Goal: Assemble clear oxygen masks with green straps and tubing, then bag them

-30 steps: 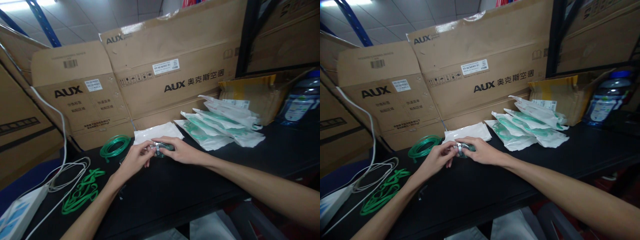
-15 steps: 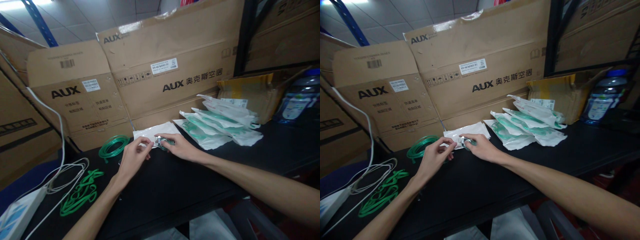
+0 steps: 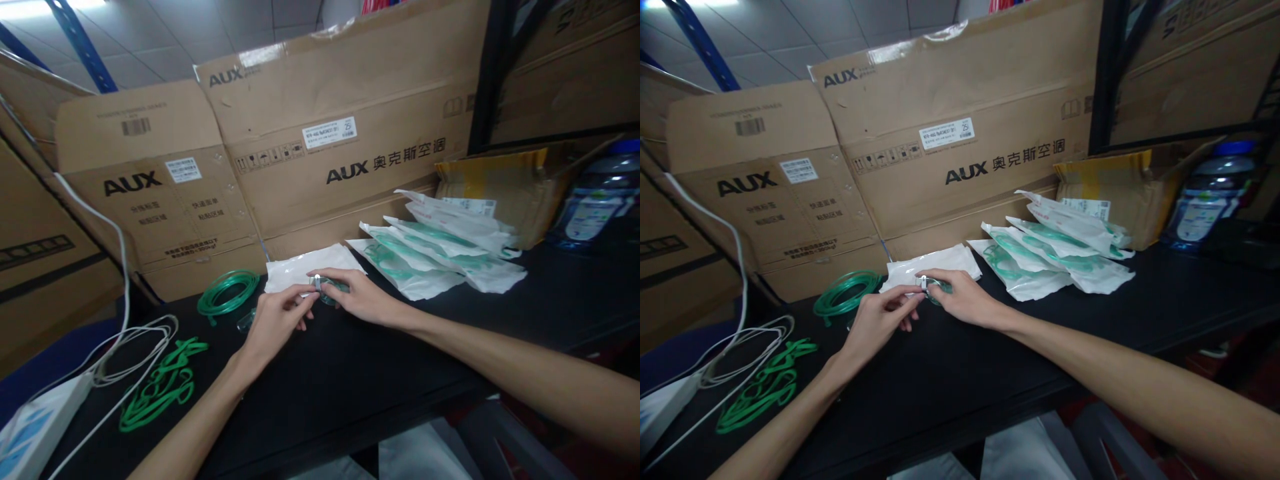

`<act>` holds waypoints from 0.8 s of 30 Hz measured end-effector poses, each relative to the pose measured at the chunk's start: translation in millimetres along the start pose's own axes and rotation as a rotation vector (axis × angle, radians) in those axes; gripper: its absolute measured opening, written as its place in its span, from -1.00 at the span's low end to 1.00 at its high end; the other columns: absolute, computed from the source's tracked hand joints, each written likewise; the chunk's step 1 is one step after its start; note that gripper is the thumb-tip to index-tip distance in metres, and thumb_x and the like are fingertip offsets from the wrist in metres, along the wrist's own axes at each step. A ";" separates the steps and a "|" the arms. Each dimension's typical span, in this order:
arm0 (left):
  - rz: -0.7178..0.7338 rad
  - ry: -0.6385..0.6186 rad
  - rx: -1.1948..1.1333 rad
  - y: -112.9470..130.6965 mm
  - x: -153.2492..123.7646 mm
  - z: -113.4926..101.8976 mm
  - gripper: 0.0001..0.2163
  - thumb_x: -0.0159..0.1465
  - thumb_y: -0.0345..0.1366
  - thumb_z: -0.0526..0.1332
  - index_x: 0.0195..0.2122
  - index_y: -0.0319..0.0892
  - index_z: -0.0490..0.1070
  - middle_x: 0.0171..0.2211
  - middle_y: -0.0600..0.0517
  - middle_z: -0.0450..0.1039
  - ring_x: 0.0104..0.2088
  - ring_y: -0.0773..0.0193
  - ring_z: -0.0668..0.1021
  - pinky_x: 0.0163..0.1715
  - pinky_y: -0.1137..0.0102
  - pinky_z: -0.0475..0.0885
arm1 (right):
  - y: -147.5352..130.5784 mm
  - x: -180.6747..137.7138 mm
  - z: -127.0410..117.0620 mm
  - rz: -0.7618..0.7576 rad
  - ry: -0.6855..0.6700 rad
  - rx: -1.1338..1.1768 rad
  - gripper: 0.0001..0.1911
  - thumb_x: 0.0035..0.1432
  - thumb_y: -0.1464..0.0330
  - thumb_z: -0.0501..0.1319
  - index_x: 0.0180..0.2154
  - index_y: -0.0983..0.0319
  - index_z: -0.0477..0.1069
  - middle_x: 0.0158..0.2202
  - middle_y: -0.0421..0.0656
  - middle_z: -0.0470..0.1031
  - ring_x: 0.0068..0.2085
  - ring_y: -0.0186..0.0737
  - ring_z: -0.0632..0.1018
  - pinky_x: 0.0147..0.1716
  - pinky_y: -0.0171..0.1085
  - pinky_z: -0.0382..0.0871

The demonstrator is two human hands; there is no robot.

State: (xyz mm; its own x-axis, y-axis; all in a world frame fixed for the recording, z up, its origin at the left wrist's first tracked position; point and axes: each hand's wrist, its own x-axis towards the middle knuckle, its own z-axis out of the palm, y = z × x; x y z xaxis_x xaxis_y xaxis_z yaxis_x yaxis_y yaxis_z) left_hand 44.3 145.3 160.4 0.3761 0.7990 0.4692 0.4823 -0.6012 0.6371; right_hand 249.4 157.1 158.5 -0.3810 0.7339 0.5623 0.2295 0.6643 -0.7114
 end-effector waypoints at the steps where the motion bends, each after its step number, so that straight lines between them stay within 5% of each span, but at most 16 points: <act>1: 0.002 0.013 -0.004 0.4 -0.1 -0.3 -0.78 0.35 -0.17 0.26 -0.10 -0.17 0.59 -0.57 0.13 0.54 -0.66 0.39 0.53 -0.60 0.56 0.45 | -0.4 0.0 0.2 -0.002 0.008 0.005 -0.64 0.33 0.36 0.17 0.11 0.21 0.50 0.14 -0.03 0.53 0.16 -0.01 0.52 0.18 -0.03 0.37; 8: 0.026 0.077 -0.041 5.4 0.2 -0.4 -0.79 0.36 -0.16 0.26 -0.10 -0.16 0.56 -0.62 0.17 0.49 -0.68 0.41 0.51 -0.64 0.59 0.42 | -0.1 0.2 1.9 0.065 0.006 0.169 -0.67 0.34 0.26 0.19 0.06 0.25 0.48 0.00 -0.05 0.59 -0.08 -0.11 0.59 -0.30 -0.29 0.55; 16: -0.027 0.064 -0.125 5.2 0.5 3.2 -0.75 0.37 -0.11 0.25 -0.12 -0.19 0.55 -0.62 0.16 0.48 -0.69 0.38 0.51 -0.65 0.56 0.43 | -2.6 -1.8 0.9 0.042 -0.043 0.146 -0.65 0.37 0.26 0.13 0.05 0.25 0.54 0.02 -0.06 0.57 -0.28 -0.23 0.56 -0.52 -0.38 0.46; 24: 0.018 0.144 -0.086 9.8 -2.5 6.2 -0.76 0.37 -0.11 0.25 -0.13 -0.16 0.56 -0.62 0.17 0.44 -0.70 0.41 0.48 -0.65 0.57 0.38 | -2.5 -4.4 0.3 -0.014 -0.005 0.117 -0.63 0.39 0.22 0.12 0.10 0.22 0.51 0.01 -0.06 0.58 -0.43 -0.33 0.55 -0.52 -0.38 0.47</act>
State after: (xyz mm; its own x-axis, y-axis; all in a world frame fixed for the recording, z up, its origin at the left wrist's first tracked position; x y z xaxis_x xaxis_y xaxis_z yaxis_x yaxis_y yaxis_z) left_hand 53.0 137.3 161.7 0.2635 0.7853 0.5602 0.4043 -0.6172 0.6750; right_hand 250.2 152.2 157.7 -0.3883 0.7240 0.5702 0.1185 0.6528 -0.7482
